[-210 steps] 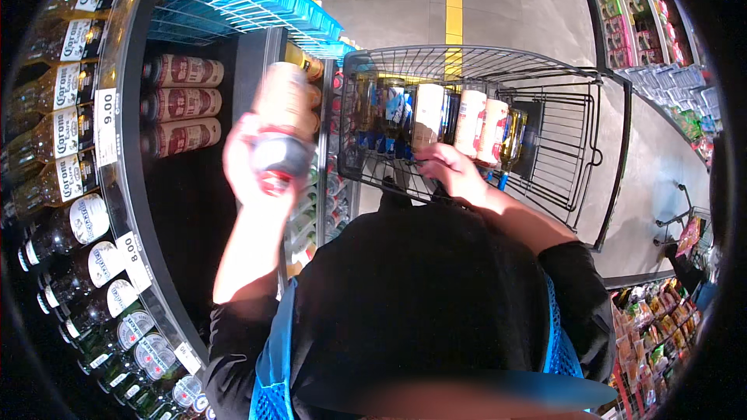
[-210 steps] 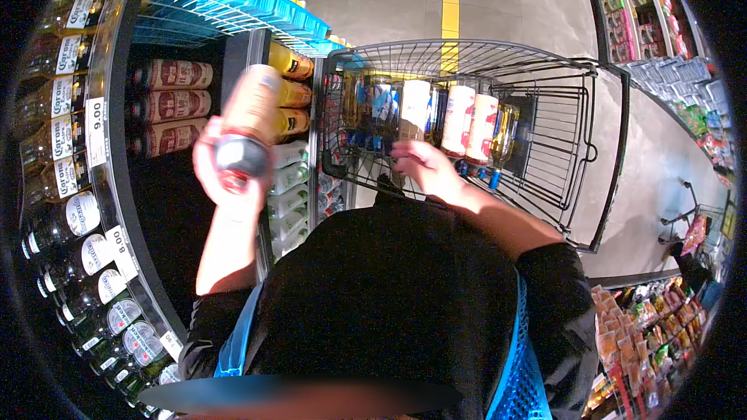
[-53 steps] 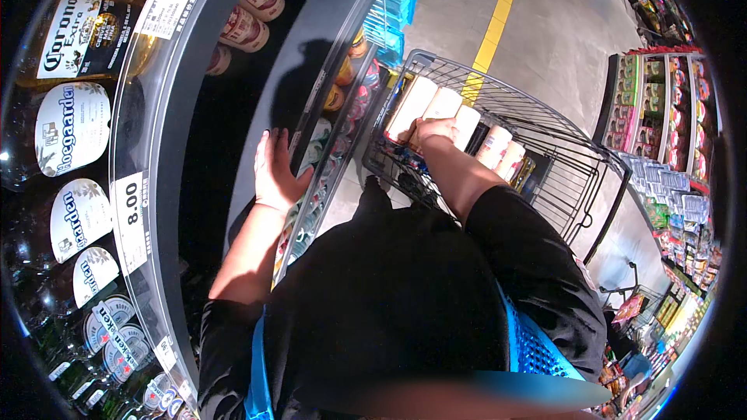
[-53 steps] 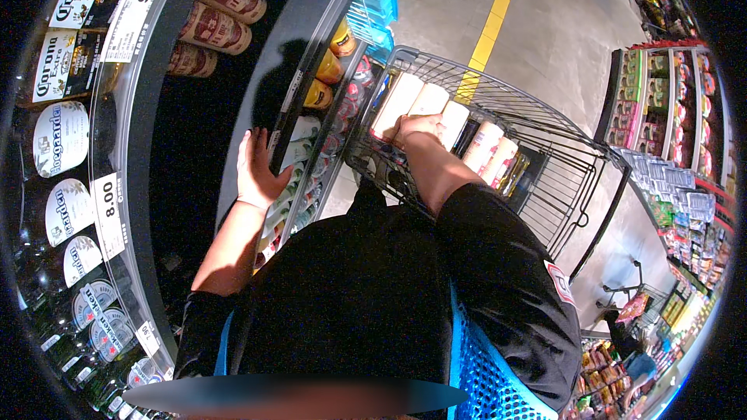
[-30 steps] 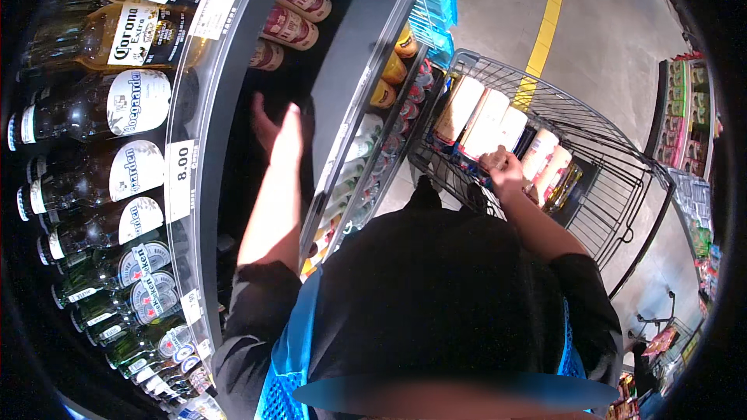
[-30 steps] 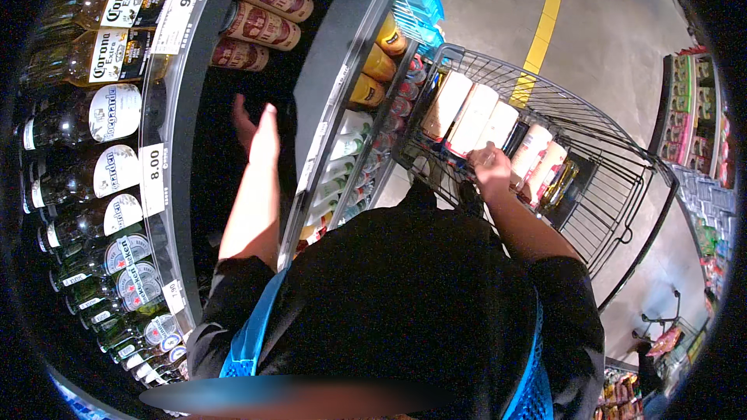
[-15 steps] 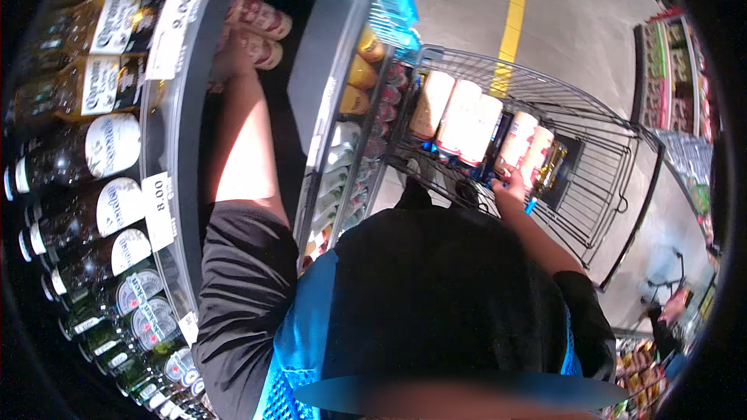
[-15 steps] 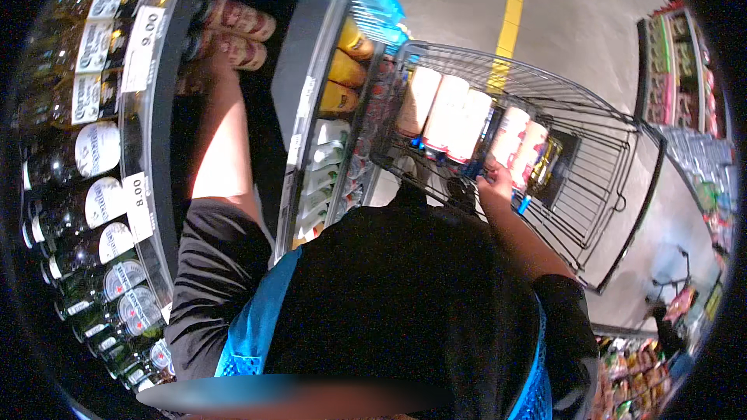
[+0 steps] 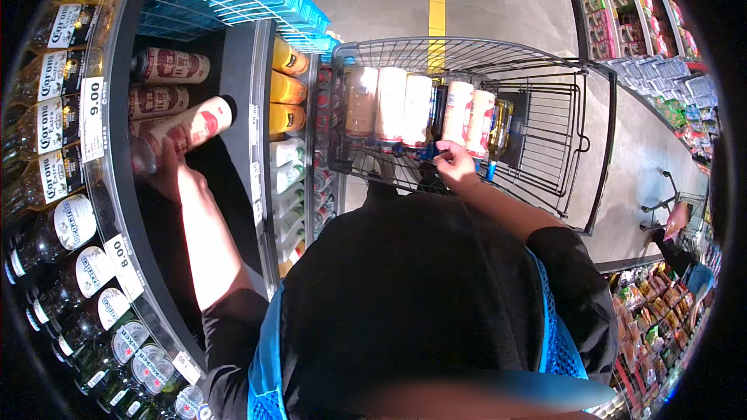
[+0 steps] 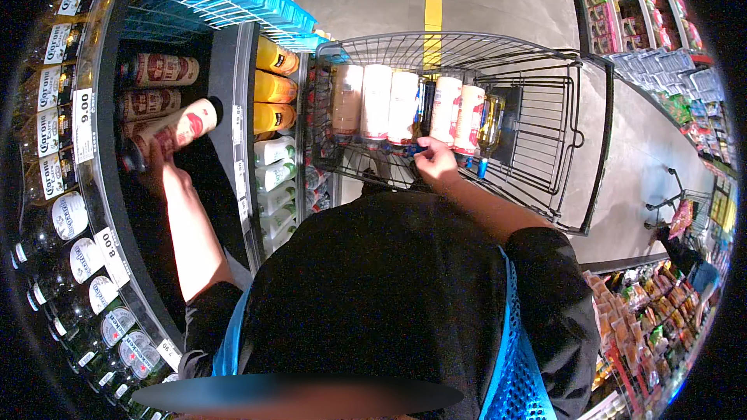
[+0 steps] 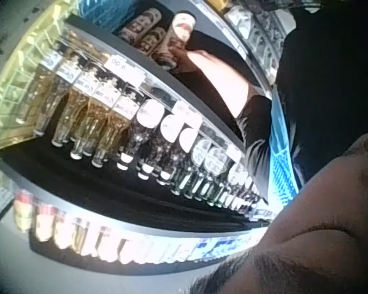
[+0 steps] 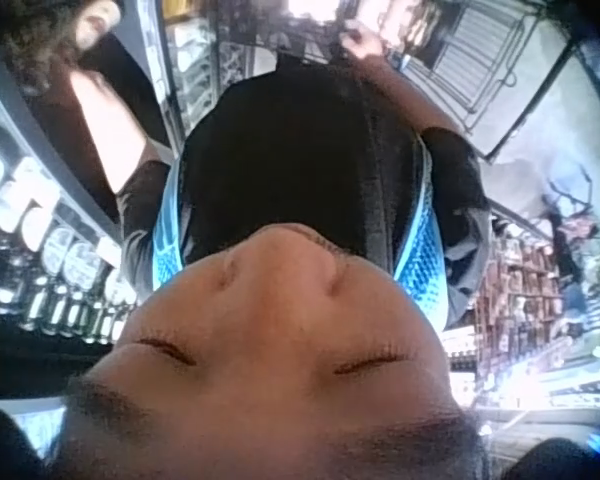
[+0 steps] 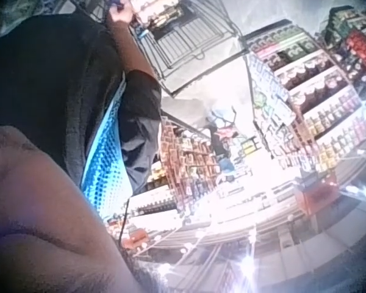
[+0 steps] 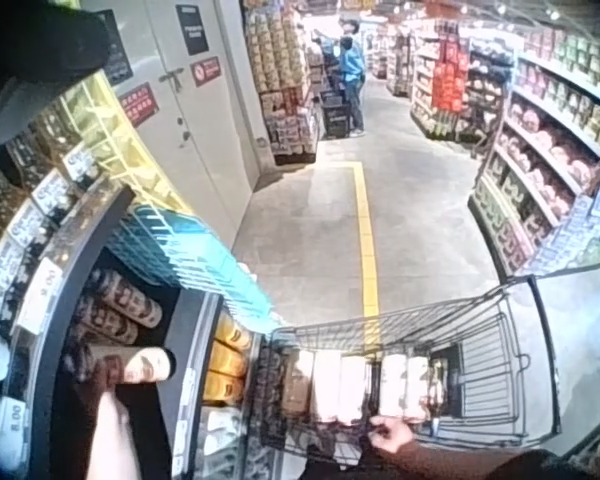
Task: Stocking various bottles and cans of beverages onto supermarket shelves from a shopping cart.
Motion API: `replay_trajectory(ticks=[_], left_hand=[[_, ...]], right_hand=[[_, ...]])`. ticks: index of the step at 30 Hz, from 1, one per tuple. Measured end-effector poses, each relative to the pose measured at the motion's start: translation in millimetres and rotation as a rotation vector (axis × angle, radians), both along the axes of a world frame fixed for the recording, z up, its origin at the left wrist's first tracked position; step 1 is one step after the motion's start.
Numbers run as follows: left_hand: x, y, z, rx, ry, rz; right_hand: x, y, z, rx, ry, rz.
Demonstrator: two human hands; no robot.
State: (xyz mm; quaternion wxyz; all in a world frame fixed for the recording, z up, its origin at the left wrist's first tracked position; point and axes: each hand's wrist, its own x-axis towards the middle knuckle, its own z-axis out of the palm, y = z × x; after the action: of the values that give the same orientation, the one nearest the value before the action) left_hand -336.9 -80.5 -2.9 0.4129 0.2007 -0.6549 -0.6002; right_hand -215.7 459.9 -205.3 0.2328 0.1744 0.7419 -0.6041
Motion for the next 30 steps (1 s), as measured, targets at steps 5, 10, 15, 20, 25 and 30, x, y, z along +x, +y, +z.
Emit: replay_trajectory(ticks=[5, 10, 15, 20, 25, 30], left_hand=[[57.0, 66.9, 30.4, -0.429, -0.579, -0.104], [74.4, 122.9, 31.0, -0.767, -0.105, -0.59], [62.1, 186.3, 15.0, -1.126, 0.049, -1.067], [47.9, 266.1, -6.3, -1.283, 0.1, -1.392], [40.6, 268.2, -14.6, -1.287, -0.173, -1.419], [48.7, 199.1, -10.5, -1.268, -0.502, -1.197]], right_hand=[[-19.2, -41.4, 35.2, -0.41, 0.164, 0.218], [-55.2, -70.9, 101.2, -0.44, -0.061, 0.49], [-78.1, -99.9, 153.2, -1.171, -0.702, 0.108], [-72.8, -67.2, 143.0, -1.164, -0.543, -0.069], [-50.9, 30.0, 78.9, -0.671, -0.324, -0.33], [-57.7, 138.8, -21.0, 0.023, -0.205, -0.558]])
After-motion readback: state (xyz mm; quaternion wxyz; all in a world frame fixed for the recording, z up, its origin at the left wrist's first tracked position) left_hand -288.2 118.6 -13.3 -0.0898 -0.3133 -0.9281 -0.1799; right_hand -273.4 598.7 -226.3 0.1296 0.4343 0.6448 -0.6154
